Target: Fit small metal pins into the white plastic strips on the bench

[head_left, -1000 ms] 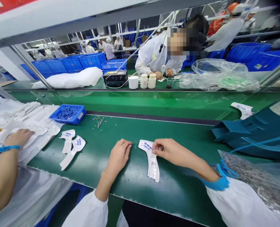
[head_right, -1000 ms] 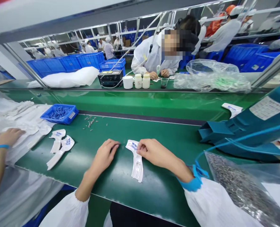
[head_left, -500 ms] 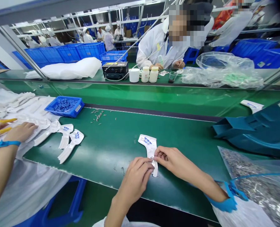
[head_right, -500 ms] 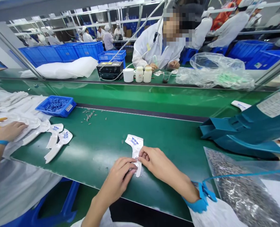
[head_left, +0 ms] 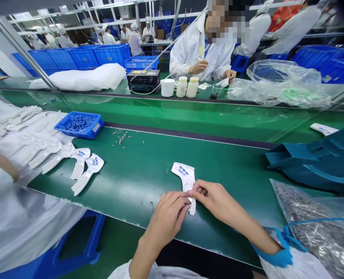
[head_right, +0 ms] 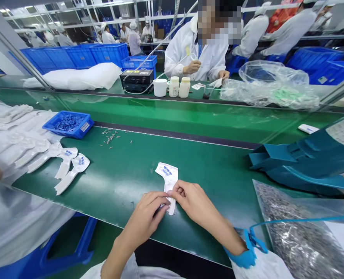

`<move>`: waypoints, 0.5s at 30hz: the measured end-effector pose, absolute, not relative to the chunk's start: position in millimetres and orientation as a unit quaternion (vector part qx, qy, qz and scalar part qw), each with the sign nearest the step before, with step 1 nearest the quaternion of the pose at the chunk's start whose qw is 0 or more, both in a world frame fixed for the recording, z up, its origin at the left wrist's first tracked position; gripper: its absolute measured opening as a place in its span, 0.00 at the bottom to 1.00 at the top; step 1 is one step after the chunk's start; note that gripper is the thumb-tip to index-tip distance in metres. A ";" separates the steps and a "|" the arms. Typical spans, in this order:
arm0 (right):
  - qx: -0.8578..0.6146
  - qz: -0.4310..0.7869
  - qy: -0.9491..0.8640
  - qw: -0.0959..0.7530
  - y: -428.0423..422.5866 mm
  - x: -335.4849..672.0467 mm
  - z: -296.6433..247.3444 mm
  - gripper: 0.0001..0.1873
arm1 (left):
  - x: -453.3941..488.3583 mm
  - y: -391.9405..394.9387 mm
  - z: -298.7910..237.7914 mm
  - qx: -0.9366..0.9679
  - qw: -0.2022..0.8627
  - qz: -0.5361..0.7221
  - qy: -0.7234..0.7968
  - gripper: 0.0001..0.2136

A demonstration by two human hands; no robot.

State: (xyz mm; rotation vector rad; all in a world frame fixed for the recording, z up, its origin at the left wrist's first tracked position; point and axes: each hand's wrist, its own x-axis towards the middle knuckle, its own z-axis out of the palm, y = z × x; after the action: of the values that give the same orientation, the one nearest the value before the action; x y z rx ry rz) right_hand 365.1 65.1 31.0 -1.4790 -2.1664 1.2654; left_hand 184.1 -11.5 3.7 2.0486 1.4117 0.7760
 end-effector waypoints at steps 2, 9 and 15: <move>-0.506 0.427 -0.740 0.117 64.0 365.5 29.1 0.15 | 183.9 -10.8 3.5 0.755 0.270 0.292 0.521 0.07; -0.532 0.404 -0.733 0.128 61.6 364.6 20.8 0.12 | 183.2 -11.1 2.4 0.751 0.284 0.300 0.514 0.07; -0.569 0.536 -0.591 0.197 62.0 360.0 13.2 0.17 | 182.3 -10.7 1.1 0.733 0.298 0.332 0.514 0.08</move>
State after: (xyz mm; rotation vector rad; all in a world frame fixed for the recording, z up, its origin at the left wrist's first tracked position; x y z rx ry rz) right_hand 360.0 62.0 13.2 -1.5937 -1.6561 1.5010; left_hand 182.3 -10.7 1.1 1.9468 1.3650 0.8832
